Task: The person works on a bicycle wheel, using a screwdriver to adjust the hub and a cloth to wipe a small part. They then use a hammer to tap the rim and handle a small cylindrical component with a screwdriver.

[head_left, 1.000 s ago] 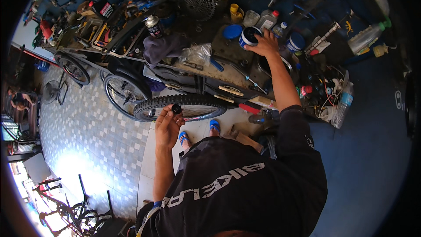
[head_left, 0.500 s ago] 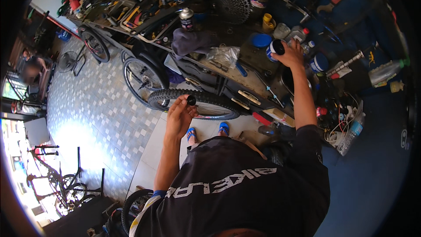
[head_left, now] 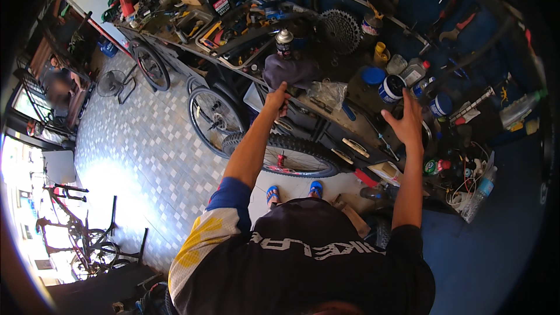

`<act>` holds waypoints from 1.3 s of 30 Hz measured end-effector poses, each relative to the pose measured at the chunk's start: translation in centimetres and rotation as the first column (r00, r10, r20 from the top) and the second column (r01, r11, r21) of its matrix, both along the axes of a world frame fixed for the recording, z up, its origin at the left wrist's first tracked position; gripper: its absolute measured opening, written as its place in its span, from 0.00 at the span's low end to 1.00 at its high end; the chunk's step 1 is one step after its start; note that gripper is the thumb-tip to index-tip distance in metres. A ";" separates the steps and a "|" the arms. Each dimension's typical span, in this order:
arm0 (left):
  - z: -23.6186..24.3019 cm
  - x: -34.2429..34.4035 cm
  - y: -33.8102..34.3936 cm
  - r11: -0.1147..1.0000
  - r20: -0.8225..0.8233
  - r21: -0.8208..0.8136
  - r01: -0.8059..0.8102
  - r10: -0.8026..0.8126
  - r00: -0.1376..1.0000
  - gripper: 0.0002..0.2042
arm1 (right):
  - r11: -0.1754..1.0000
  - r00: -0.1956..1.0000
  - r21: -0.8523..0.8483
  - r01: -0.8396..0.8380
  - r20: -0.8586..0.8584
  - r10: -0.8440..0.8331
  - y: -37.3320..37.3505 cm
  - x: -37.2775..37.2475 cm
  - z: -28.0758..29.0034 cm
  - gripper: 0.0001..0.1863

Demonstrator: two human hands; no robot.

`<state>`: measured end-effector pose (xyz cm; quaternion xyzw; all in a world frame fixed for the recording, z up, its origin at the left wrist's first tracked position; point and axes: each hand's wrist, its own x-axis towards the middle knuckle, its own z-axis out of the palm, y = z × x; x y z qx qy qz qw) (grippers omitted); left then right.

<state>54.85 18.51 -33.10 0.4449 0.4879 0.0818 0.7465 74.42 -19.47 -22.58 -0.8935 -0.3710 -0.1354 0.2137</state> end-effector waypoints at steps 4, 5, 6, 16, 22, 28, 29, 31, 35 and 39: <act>1.8 2.2 2.7 0.970 0.127 0.243 0.022 -0.054 0.990 0.17 | 0.993 0.989 0.009 0.114 -0.098 -0.112 -2.4 -2.4 1.1 0.52; 3.9 2.7 2.9 0.963 0.196 0.269 0.018 -0.073 0.978 0.17 | 0.987 0.981 -0.009 0.159 -0.110 -0.159 -3.5 -3.0 1.0 0.52; 6.6 3.2 3.7 0.934 0.261 0.357 0.006 -0.106 0.959 0.15 | 0.980 0.972 -0.027 0.197 -0.124 -0.199 -4.3 -3.6 1.1 0.52; 26.7 8.2 21.4 0.345 0.243 0.919 -0.190 -0.115 0.963 0.17 | 0.952 0.935 0.100 0.289 -0.243 -0.258 -7.5 -7.9 1.0 0.52; 15.8 5.3 19.7 0.679 -0.034 0.704 0.208 -0.261 0.965 0.18 | 0.884 0.937 0.398 0.244 -0.333 -0.109 -4.3 -8.9 -0.2 0.35; 9.1 -2.5 0.3 0.939 0.685 0.151 0.309 -0.324 0.652 0.25 | 0.801 0.857 0.599 -0.001 -0.412 0.309 2.7 -11.7 0.4 0.29; 9.9 -4.1 -2.3 0.942 0.724 0.111 0.316 -0.295 0.624 0.25 | 0.802 0.818 0.595 -0.060 -0.431 0.381 3.8 -12.7 1.8 0.30; 11.9 -6.9 -6.4 0.973 0.755 0.131 0.189 -0.221 0.617 0.25 | 0.780 0.784 0.591 -0.207 -0.376 0.493 5.4 -14.3 4.1 0.27; 14.6 -10.8 -9.7 0.993 0.882 0.106 0.056 -0.120 0.455 0.25 | 0.691 0.728 0.567 -0.448 -0.218 0.650 6.9 -16.9 7.4 0.26; 14.9 -12.7 -9.2 0.973 0.889 0.225 0.055 -0.228 0.397 0.24 | 0.584 0.626 0.584 -0.564 -0.158 0.764 7.8 -18.2 9.8 0.25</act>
